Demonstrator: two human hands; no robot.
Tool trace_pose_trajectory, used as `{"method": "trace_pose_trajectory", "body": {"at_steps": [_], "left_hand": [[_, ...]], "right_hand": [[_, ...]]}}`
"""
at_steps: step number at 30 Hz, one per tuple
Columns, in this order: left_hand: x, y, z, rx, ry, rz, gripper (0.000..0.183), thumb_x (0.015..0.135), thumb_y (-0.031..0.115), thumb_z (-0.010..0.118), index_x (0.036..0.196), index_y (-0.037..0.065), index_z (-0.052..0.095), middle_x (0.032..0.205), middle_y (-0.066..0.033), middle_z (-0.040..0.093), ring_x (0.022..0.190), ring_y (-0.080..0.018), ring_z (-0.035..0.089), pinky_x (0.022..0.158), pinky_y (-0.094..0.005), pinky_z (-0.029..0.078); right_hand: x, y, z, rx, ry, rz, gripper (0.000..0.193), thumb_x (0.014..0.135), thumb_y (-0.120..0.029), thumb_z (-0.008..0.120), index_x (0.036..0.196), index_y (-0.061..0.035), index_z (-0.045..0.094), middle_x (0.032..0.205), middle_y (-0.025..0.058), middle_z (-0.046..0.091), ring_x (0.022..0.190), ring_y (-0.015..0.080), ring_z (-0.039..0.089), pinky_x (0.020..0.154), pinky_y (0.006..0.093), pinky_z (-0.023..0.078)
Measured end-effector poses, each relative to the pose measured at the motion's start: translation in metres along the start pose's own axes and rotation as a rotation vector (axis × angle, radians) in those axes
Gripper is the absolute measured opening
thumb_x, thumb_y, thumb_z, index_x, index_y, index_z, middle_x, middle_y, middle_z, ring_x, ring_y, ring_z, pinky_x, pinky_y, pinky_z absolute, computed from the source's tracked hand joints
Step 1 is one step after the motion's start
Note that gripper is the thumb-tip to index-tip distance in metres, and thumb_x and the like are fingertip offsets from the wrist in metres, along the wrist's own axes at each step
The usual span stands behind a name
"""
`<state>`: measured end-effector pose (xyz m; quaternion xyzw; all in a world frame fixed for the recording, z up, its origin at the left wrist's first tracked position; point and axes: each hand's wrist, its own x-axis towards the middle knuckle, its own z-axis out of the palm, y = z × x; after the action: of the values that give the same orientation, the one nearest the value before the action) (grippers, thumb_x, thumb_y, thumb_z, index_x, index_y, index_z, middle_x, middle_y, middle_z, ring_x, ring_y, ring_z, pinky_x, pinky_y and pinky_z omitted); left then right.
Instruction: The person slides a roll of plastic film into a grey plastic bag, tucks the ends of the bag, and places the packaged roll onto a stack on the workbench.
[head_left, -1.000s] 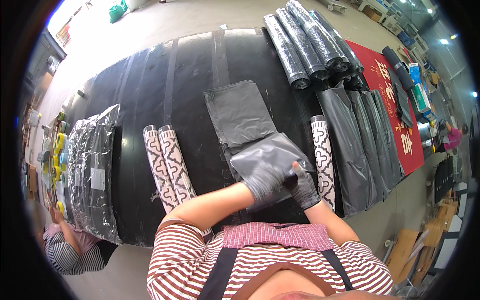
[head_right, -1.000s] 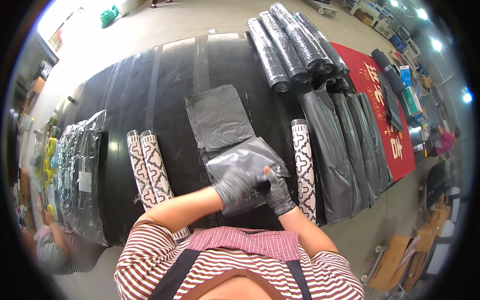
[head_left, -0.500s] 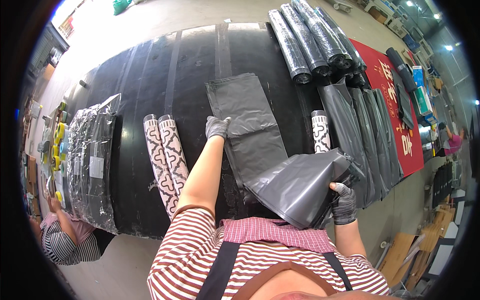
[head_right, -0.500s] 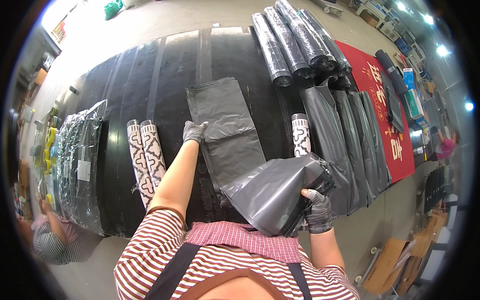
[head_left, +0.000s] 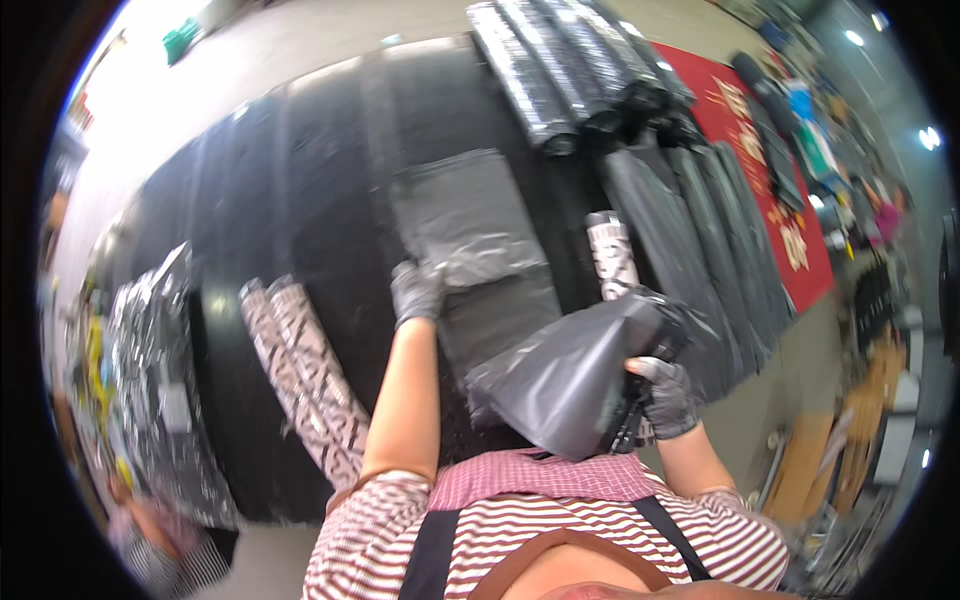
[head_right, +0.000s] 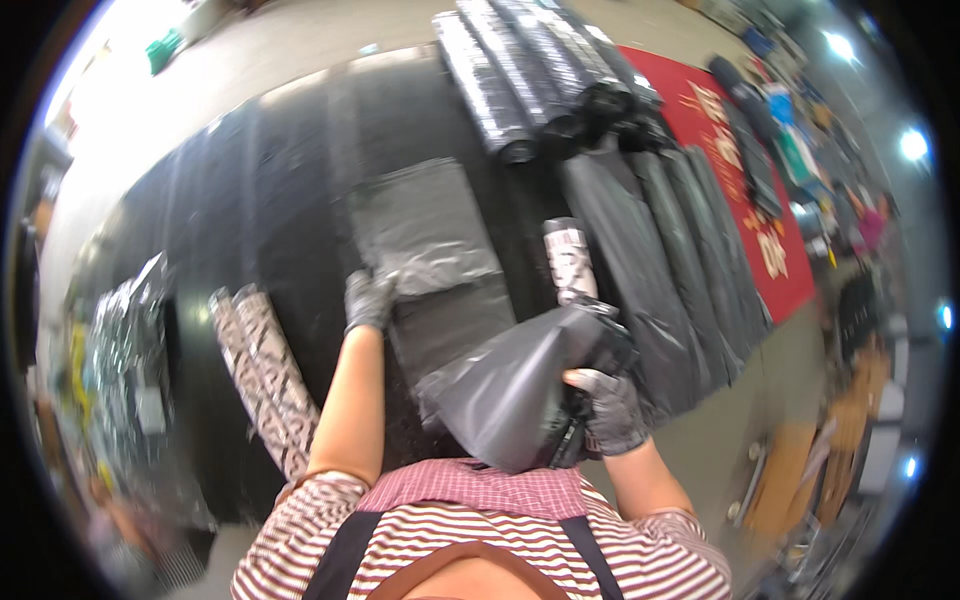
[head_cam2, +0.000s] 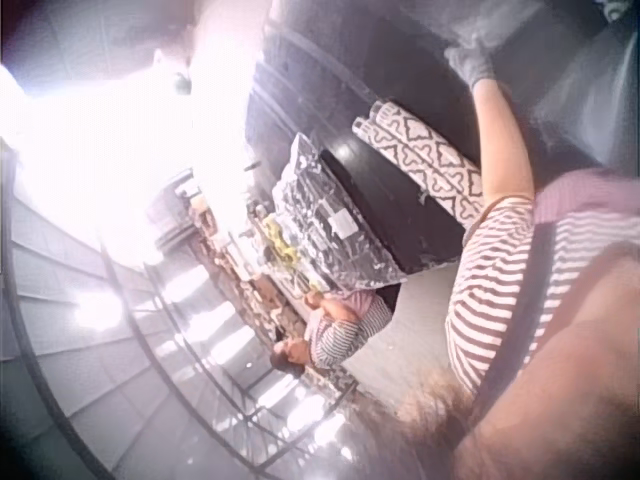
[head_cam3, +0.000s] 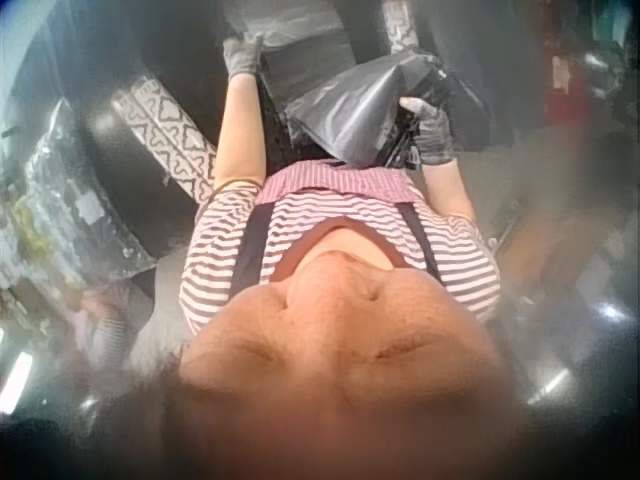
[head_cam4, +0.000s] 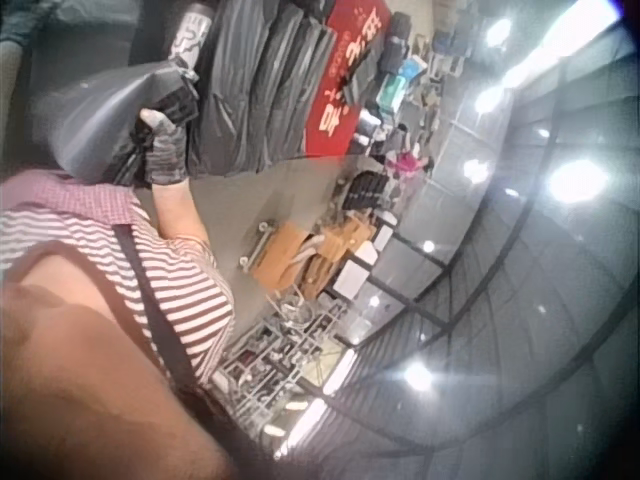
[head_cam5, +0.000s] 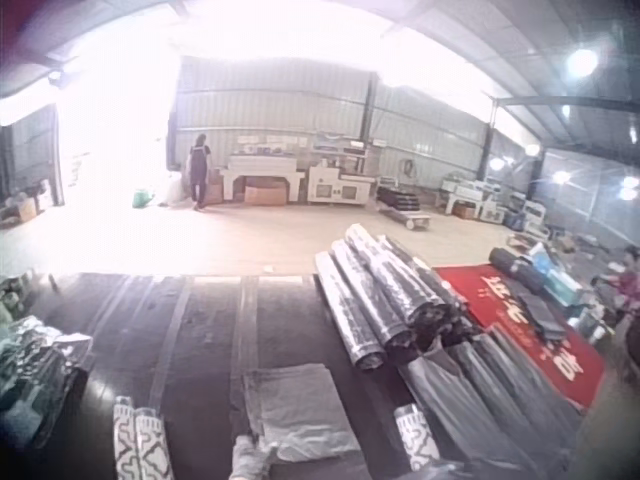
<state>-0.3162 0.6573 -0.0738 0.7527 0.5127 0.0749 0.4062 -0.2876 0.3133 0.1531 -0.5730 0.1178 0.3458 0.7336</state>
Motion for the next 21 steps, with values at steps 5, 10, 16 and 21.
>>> {"method": "trace_pose_trajectory", "body": {"at_steps": [5,10,16,21], "left_hand": [[0.009,0.026,-0.016,-0.437,-0.307,-0.405,0.052,0.072,0.046,0.077,0.082,-0.004,0.064,0.072,-0.0101,0.062,0.064,-0.0247,0.058,0.063,-0.0386,0.047],[0.028,0.02,0.016,-0.737,-0.375,-0.063,0.034,0.078,0.016,0.075,0.103,-0.005,0.067,0.094,-0.0098,0.068,0.08,-0.0177,0.062,0.075,-0.0295,0.049],[0.118,0.1,-0.053,-0.604,-0.08,0.431,0.008,0.079,0.01,0.064,0.08,0.003,0.067,0.07,0.0039,0.057,0.063,-0.0093,0.049,0.059,-0.0276,0.041],[0.235,0.096,-0.162,-0.521,0.142,0.421,0.018,0.078,0.015,0.066,0.088,0.001,0.064,0.074,-0.0027,0.062,0.069,-0.0139,0.057,0.068,-0.0298,0.049]], "right_hand": [[0.025,0.004,-0.011,-0.063,-0.133,-0.093,0.047,0.069,-0.011,0.07,0.114,-0.0045,0.058,0.103,0.0027,0.062,0.095,0.0142,0.057,0.088,0.0293,0.047],[0.032,-0.009,0.005,-0.095,-0.22,-0.222,0.056,0.066,-0.008,0.071,0.119,-0.0043,0.054,0.108,0.0039,0.06,0.101,0.0149,0.056,0.09,0.0293,0.046],[0.014,-0.021,0.02,0.033,-0.179,-0.125,0.056,0.067,-0.005,0.071,0.121,-0.0039,0.054,0.11,0.0043,0.06,0.101,0.0158,0.058,0.091,0.0307,0.047],[0.008,0.016,0.03,0.097,-0.257,-0.044,0.042,0.079,-0.007,0.066,0.119,-0.0043,0.055,0.109,0.004,0.061,0.1,0.0164,0.058,0.09,0.0321,0.048]]}}
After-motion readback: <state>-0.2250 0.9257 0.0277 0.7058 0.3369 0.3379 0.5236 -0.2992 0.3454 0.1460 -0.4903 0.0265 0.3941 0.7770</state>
